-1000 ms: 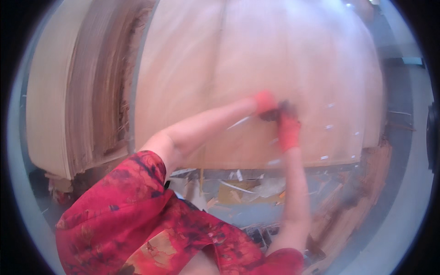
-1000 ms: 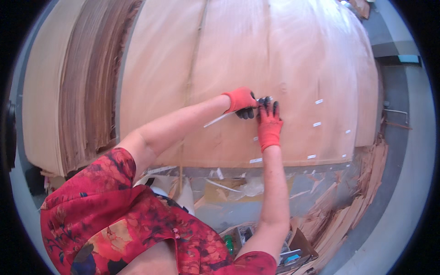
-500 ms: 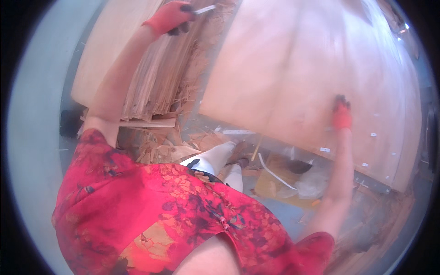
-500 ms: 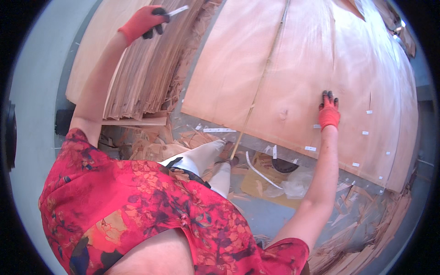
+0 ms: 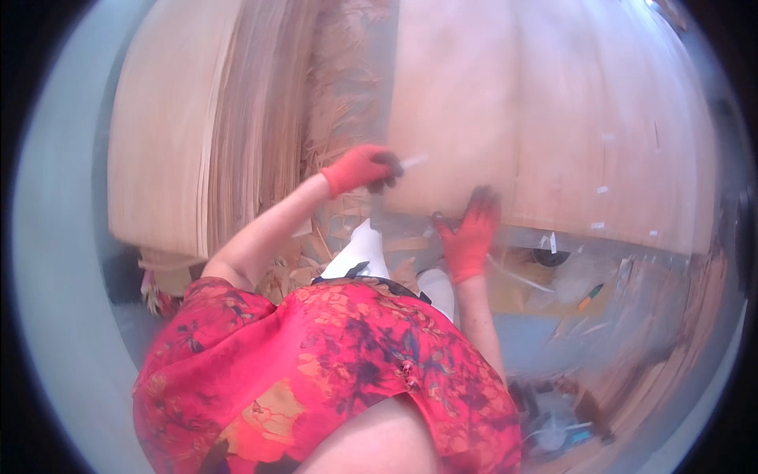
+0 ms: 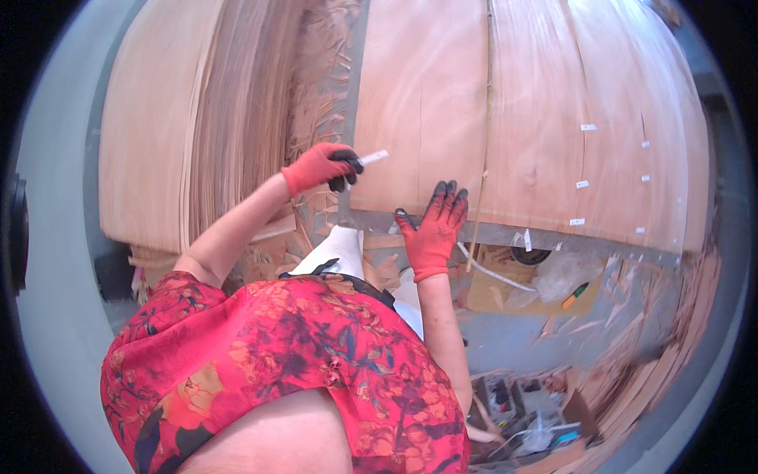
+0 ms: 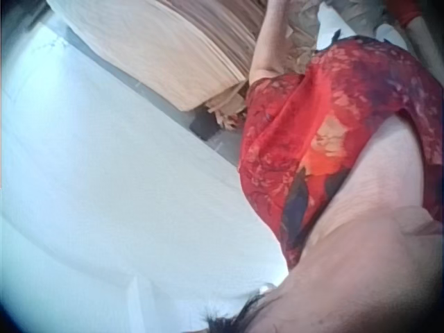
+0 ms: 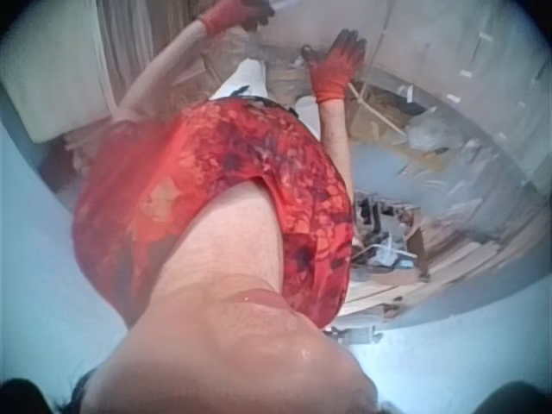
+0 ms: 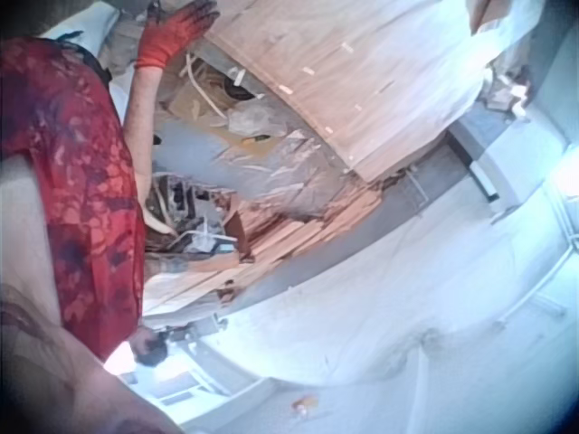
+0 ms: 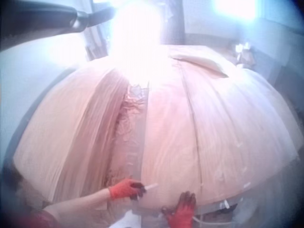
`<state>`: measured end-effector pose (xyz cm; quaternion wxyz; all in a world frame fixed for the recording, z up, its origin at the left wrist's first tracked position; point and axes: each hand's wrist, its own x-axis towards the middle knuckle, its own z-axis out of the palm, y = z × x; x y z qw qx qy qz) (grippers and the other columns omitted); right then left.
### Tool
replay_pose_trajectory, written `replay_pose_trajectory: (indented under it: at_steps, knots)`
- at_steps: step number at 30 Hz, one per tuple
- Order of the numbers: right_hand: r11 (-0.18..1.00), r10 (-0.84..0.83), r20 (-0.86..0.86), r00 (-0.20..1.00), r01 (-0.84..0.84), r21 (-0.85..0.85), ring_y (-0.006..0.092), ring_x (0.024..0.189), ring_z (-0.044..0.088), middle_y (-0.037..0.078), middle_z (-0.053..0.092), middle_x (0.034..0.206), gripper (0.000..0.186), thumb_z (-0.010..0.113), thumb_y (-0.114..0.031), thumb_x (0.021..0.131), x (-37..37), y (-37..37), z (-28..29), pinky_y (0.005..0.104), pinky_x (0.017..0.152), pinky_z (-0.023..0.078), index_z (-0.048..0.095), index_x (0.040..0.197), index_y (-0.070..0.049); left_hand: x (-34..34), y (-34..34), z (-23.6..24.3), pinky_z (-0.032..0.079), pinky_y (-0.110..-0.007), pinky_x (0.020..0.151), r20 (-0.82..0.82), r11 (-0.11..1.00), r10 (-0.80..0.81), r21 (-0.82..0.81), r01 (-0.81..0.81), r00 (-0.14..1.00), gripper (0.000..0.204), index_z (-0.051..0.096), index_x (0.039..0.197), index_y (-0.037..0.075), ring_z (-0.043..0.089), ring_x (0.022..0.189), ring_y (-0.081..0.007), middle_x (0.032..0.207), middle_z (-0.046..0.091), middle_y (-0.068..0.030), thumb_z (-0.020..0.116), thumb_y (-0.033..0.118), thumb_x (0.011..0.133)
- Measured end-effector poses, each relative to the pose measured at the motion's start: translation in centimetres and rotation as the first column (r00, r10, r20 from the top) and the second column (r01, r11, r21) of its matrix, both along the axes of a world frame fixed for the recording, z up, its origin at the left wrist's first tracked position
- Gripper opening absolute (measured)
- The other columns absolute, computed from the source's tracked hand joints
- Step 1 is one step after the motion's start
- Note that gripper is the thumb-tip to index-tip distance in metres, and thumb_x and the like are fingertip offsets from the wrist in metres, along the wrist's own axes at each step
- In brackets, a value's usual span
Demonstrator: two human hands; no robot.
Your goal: The person processes sheets of wood veneer using a utility knife and a ruler, cutting the material and peeling away sections.
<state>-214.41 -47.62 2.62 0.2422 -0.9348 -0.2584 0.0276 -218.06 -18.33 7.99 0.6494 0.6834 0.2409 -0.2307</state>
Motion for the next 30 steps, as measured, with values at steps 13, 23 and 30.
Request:
replay_pose_trajectory:
  at_steps: [13,23,30]
  knots:
    - [0.959,-0.191,0.089,0.977,0.205,-0.194,0.0444,0.147,0.029,0.024,0.036,0.158,0.087,0.070,-0.049,0.084,-2.3,3.2,-1.5,0.0578,0.122,0.017,0.044,0.148,0.004,2.9,-0.4,-5.0,0.054,-0.028,0.055,-0.063,0.960,-0.208,-0.205,0.191,0.976,0.016,0.071,0.106,0.004,0.067,0.063,-0.0123,0.085,0.073,-0.0051,0.066,0.017,0.097]
    - [0.962,-0.157,0.127,0.979,0.181,-0.205,0.0428,0.147,0.031,0.022,0.038,0.158,0.077,0.069,-0.039,0.087,-2.1,2.2,-2.8,0.0578,0.123,0.016,0.044,0.149,0.000,2.8,-3.3,-5.3,0.054,-0.027,0.056,-0.073,0.970,-0.213,-0.133,0.202,0.974,0.016,0.072,0.105,0.004,0.065,0.061,-0.0119,0.084,0.073,-0.0045,0.067,0.017,0.097]
    - [0.957,-0.179,0.111,0.978,0.199,-0.210,0.0409,0.148,0.030,0.020,0.036,0.159,0.078,0.068,-0.039,0.088,-2.3,2.0,-3.7,0.0572,0.124,0.016,0.041,0.151,0.000,3.8,-6.2,-4.7,0.054,-0.029,0.054,-0.115,0.963,-0.258,-0.112,0.245,0.959,0.018,0.073,0.104,0.003,0.067,0.059,-0.0144,0.082,0.074,-0.0072,0.068,0.018,0.095]
